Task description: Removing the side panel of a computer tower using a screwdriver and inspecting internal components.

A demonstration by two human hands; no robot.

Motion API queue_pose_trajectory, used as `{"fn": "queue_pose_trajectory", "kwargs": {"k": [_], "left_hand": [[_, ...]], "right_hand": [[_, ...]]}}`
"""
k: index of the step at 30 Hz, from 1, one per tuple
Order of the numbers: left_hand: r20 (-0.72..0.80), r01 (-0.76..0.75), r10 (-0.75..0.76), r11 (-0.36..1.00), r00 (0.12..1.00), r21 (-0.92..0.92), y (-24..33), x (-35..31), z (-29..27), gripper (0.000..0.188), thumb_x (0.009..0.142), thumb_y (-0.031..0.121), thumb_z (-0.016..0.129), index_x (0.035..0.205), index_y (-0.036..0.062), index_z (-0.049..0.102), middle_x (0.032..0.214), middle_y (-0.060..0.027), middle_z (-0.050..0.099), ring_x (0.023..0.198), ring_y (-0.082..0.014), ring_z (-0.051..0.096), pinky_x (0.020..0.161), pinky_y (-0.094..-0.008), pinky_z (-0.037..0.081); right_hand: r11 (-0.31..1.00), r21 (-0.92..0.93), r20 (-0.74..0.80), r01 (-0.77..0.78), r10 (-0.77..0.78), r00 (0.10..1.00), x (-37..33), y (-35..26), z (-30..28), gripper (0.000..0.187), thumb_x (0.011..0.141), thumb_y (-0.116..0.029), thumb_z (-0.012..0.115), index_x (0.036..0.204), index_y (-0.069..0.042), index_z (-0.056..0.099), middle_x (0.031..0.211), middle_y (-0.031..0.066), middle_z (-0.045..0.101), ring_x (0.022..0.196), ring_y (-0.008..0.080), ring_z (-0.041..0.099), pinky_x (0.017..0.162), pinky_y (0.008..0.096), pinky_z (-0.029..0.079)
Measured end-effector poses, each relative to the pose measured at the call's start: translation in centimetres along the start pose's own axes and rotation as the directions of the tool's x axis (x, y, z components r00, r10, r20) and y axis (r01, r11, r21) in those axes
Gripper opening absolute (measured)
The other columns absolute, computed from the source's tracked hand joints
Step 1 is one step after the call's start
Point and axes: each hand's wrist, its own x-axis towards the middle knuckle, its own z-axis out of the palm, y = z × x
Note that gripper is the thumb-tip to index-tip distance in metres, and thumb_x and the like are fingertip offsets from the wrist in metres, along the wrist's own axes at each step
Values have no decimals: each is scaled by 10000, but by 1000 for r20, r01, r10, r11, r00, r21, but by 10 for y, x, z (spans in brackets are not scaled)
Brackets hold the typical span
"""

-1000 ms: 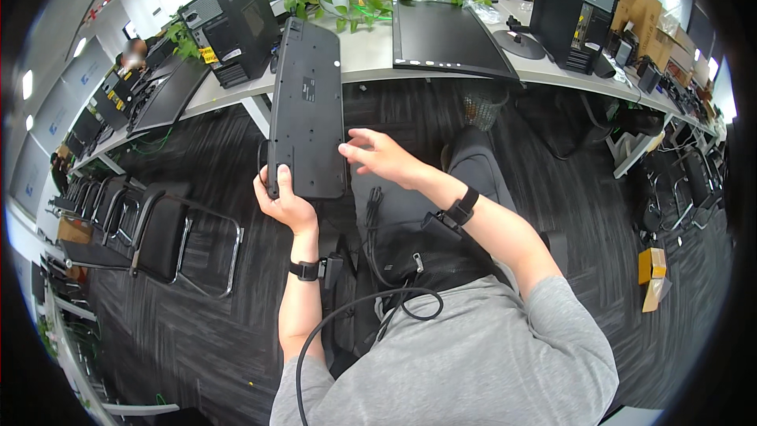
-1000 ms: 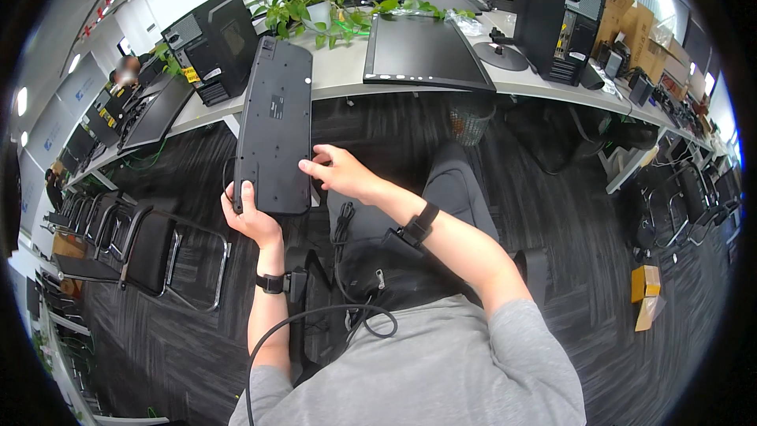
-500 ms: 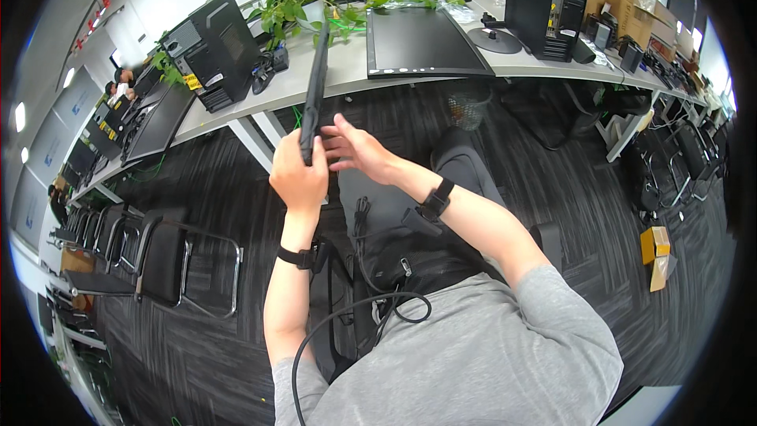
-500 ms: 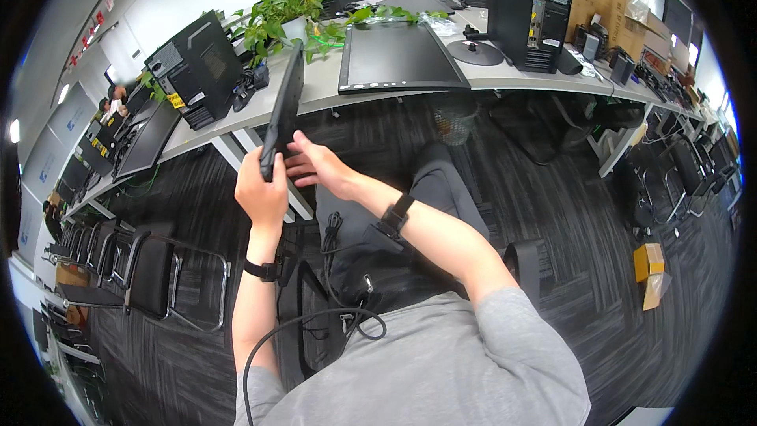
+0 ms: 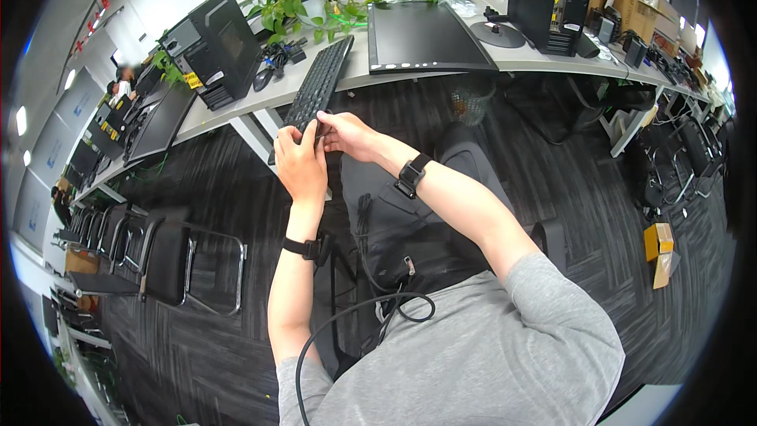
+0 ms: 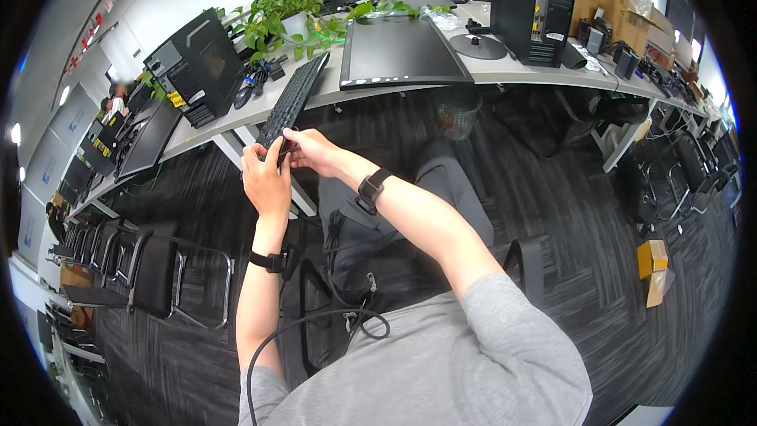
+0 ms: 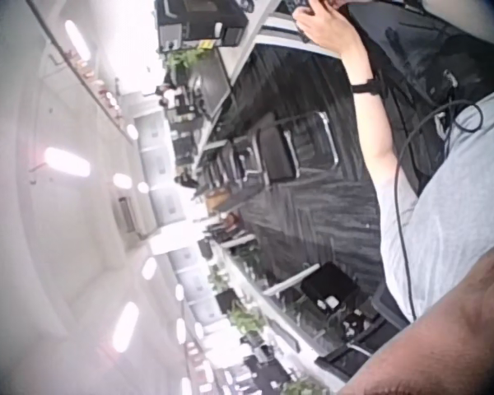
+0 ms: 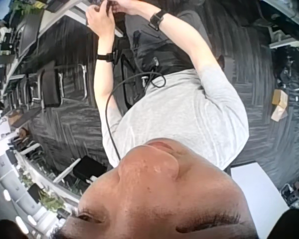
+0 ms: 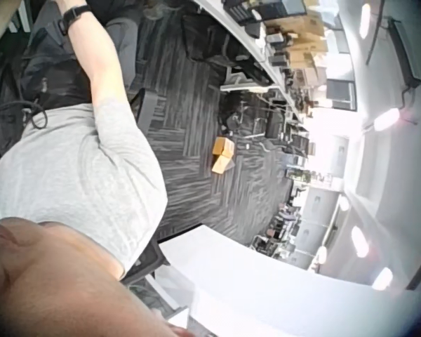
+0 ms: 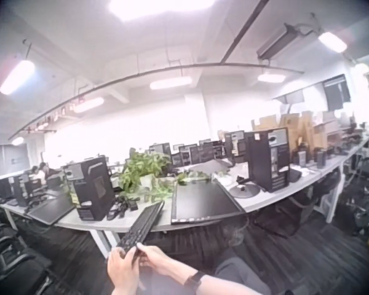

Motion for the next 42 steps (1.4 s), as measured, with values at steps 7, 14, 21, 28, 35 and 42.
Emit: {"fn": "queue_pose_trajectory", "kwargs": {"k": [7,14,21,28,35,42], "left_hand": [[-23,65,-71,974,997,-217,-2,-26,-5,383,884,186,783,1224,62,658,1072,-148,550,989,-338,604,817,-438,521],[361,518,-372,622,855,-588,-7,-63,33,218,1029,164,653,1114,-31,701,899,-59,702,799,-137,652,726,-293,523],[646,735,-358,244,674,-632,-18,-67,52,247,1040,243,663,1090,8,717,853,8,671,744,-57,587,675,-232,460],[580,686,-514,25,633,-727,-38,-55,58,487,1076,456,570,1140,-18,665,965,-50,704,828,-103,643,765,-263,513],[513,598,-667,-124,540,-792,-78,-46,66,477,1085,456,546,1090,-8,658,917,-51,702,771,-96,643,742,-249,536],[667,761,-529,-60,525,-646,-60,-60,42,547,1083,526,501,1116,14,690,877,-37,694,734,-94,634,681,-247,500]], "right_hand": [[997,-47,-144,60,-66,987,21,24,3,294,1055,-289,582,954,-38,697,871,56,691,762,140,644,705,304,523],[999,43,-180,-19,26,983,34,33,-1,290,1024,-303,656,1009,-18,706,926,81,717,773,145,659,678,279,531],[999,-9,-162,-45,43,986,25,22,-4,289,985,-280,710,1049,3,716,984,105,727,784,129,646,659,257,517],[997,16,-171,-78,79,982,15,17,-9,190,1001,-189,669,981,-7,718,887,81,718,637,68,544,549,225,438],[957,-265,-156,-114,74,985,-35,-6,-28,191,996,-139,668,1074,24,729,756,-9,589,541,36,425,468,216,303],[968,-247,1,35,-36,999,-37,-48,-6,204,1013,-141,637,1072,34,726,693,-79,498,542,13,348,459,215,235]]}}
